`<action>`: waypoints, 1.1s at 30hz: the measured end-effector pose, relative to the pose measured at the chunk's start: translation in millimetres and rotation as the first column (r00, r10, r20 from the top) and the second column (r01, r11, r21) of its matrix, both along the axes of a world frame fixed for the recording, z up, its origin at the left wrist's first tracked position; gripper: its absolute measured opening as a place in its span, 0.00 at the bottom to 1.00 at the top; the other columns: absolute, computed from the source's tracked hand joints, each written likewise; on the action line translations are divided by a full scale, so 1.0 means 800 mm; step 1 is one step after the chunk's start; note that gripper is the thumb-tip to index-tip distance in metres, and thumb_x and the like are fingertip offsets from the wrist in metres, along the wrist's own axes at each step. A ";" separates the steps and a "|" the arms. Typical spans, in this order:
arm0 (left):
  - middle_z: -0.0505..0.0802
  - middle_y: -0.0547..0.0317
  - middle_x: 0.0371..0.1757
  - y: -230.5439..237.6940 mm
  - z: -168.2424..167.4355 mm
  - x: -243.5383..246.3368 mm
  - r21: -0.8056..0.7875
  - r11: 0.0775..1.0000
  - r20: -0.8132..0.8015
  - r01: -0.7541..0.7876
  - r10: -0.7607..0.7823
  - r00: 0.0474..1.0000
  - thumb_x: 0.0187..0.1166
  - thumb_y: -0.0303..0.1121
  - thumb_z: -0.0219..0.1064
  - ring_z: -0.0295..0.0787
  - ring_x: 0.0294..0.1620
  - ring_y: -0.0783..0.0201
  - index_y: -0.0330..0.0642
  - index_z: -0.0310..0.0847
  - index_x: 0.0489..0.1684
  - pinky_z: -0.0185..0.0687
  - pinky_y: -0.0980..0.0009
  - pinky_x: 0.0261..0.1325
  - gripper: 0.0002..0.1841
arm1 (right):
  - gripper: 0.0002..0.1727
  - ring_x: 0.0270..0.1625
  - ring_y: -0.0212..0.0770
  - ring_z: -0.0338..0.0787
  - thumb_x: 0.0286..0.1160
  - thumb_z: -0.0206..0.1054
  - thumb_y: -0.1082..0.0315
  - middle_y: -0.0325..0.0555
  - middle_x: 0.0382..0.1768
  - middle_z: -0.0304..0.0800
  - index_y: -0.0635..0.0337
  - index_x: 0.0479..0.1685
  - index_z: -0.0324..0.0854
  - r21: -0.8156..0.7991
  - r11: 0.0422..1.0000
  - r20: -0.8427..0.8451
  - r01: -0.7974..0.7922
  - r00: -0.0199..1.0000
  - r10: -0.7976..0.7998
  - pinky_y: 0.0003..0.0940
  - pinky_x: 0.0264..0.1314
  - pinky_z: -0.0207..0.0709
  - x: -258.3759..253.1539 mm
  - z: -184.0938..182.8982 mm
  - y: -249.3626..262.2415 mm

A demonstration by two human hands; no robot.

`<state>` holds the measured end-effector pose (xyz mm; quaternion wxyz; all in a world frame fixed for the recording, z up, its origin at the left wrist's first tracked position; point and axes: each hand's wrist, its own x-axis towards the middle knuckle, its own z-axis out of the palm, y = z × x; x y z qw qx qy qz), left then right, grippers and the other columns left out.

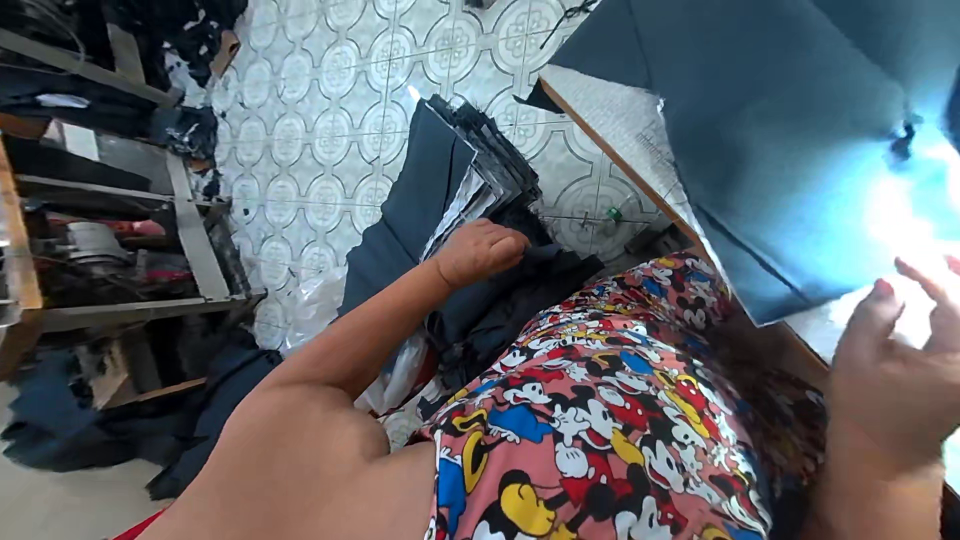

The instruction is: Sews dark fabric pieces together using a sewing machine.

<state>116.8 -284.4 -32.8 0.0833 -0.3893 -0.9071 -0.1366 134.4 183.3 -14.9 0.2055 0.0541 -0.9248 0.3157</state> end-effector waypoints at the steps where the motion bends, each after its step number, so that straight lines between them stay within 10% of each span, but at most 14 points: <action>1: 0.97 0.48 0.46 0.028 0.022 -0.005 0.059 0.998 -0.050 0.010 -0.007 0.999 0.86 0.32 0.61 0.96 0.45 0.53 0.41 0.78 0.41 0.87 0.57 0.48 0.05 | 0.19 0.67 0.52 0.89 0.90 0.58 0.64 0.64 0.62 0.89 0.71 0.63 0.84 -0.134 0.989 0.008 -0.061 0.998 0.063 0.47 0.70 0.81 0.006 0.015 -0.016; 3: 0.97 0.50 0.48 0.091 0.070 -0.013 0.175 0.982 -0.126 0.074 -0.052 0.991 0.87 0.33 0.61 0.95 0.46 0.56 0.44 0.73 0.42 0.85 0.60 0.50 0.04 | 0.27 0.47 0.27 0.93 0.97 0.43 0.52 0.38 0.47 0.94 0.61 0.54 0.86 -0.545 0.829 0.265 -0.124 0.913 0.311 0.26 0.50 0.88 0.024 0.043 -0.056; 6: 0.96 0.57 0.52 0.176 0.126 -0.010 0.284 0.911 -0.199 0.298 -0.248 0.948 0.88 0.34 0.58 0.92 0.52 0.62 0.49 0.72 0.40 0.80 0.65 0.56 0.05 | 0.53 0.43 0.36 0.97 0.69 0.38 0.15 0.41 0.44 0.98 0.57 0.51 0.87 -0.942 0.288 0.335 0.172 0.452 0.827 0.33 0.45 0.91 0.020 0.053 -0.092; 8: 0.96 0.55 0.54 0.215 0.138 -0.006 0.310 0.813 -0.208 0.492 -0.447 0.870 0.91 0.32 0.53 0.93 0.55 0.61 0.48 0.72 0.43 0.81 0.65 0.55 0.05 | 0.47 0.46 0.30 0.95 0.54 0.53 0.13 0.34 0.42 0.97 0.44 0.48 0.90 -0.949 0.005 0.180 0.316 0.529 0.829 0.31 0.51 0.90 0.017 0.059 -0.094; 10: 0.96 0.53 0.56 0.241 0.131 -0.008 0.299 0.712 -0.189 0.636 -0.609 0.771 0.90 0.29 0.53 0.93 0.58 0.57 0.46 0.72 0.47 0.82 0.63 0.56 0.03 | 0.38 0.50 0.30 0.95 0.68 0.55 0.21 0.35 0.45 0.97 0.42 0.56 0.88 -0.956 -0.077 0.150 0.282 0.698 0.700 0.32 0.56 0.90 0.018 0.071 -0.085; 12: 0.96 0.54 0.57 0.254 0.115 -0.014 0.327 0.673 -0.155 0.663 -0.654 0.740 0.91 0.35 0.55 0.91 0.62 0.56 0.48 0.75 0.47 0.81 0.60 0.62 0.05 | 0.20 0.46 0.35 0.96 0.86 0.61 0.47 0.42 0.43 0.96 0.52 0.59 0.84 -0.959 0.063 0.273 0.277 0.836 0.475 0.35 0.51 0.92 0.020 0.077 -0.079; 16: 0.90 0.56 0.60 0.274 0.094 -0.060 0.597 0.770 0.153 0.223 -0.383 0.911 0.84 0.70 0.46 0.82 0.70 0.63 0.44 0.78 0.52 0.74 0.63 0.74 0.35 | 0.13 0.46 0.33 0.96 0.80 0.67 0.73 0.40 0.43 0.96 0.60 0.61 0.80 -0.881 0.444 0.287 0.166 0.932 0.220 0.34 0.53 0.93 0.023 0.077 -0.070; 19: 0.86 0.54 0.71 0.306 0.098 -0.115 0.565 0.808 0.694 -0.169 -0.354 0.627 0.76 0.79 0.42 0.84 0.70 0.66 0.35 0.55 0.87 0.85 0.62 0.67 0.55 | 0.17 0.51 0.27 0.94 0.78 0.69 0.74 0.37 0.47 0.95 0.64 0.64 0.76 -0.821 0.568 0.242 0.059 0.937 0.252 0.27 0.58 0.91 0.031 0.075 -0.074; 21: 0.92 0.55 0.56 0.326 0.101 -0.139 0.512 0.827 0.826 -0.231 -0.399 0.398 0.82 0.66 0.53 0.90 0.51 0.67 0.44 0.55 0.89 0.88 0.65 0.52 0.43 | 0.16 0.51 0.26 0.94 0.80 0.67 0.73 0.38 0.47 0.95 0.65 0.64 0.76 -0.811 0.581 0.251 0.071 0.939 0.235 0.26 0.59 0.90 0.034 0.070 -0.078; 25: 0.93 0.59 0.44 0.348 0.123 -0.181 0.567 0.822 0.718 0.042 -0.519 0.463 0.82 0.24 0.65 0.92 0.41 0.74 0.36 0.67 0.65 0.89 0.76 0.47 0.17 | 0.15 0.51 0.28 0.94 0.86 0.61 0.70 0.42 0.49 0.94 0.65 0.65 0.78 -0.791 0.581 0.295 0.191 0.951 0.088 0.27 0.59 0.90 0.040 0.055 -0.081; 29: 0.94 0.55 0.46 0.373 0.121 -0.225 0.475 0.770 0.478 0.426 -0.632 0.609 0.82 0.20 0.57 0.90 0.53 0.69 0.36 0.88 0.36 0.85 0.68 0.61 0.12 | 0.31 0.43 0.30 0.95 0.79 0.67 0.70 0.45 0.46 0.94 0.67 0.82 0.65 -0.746 0.615 0.316 0.258 0.949 -0.015 0.28 0.50 0.90 0.034 0.046 -0.089; 33: 0.94 0.56 0.42 0.430 0.073 -0.242 0.363 0.725 0.227 0.585 -0.678 0.699 0.76 0.28 0.64 0.90 0.47 0.64 0.41 0.92 0.37 0.84 0.66 0.53 0.08 | 0.45 0.36 0.29 0.92 0.76 0.71 0.69 0.42 0.36 0.92 0.68 0.91 0.49 -0.511 0.811 0.253 0.284 0.952 -0.174 0.27 0.44 0.90 0.010 0.027 -0.093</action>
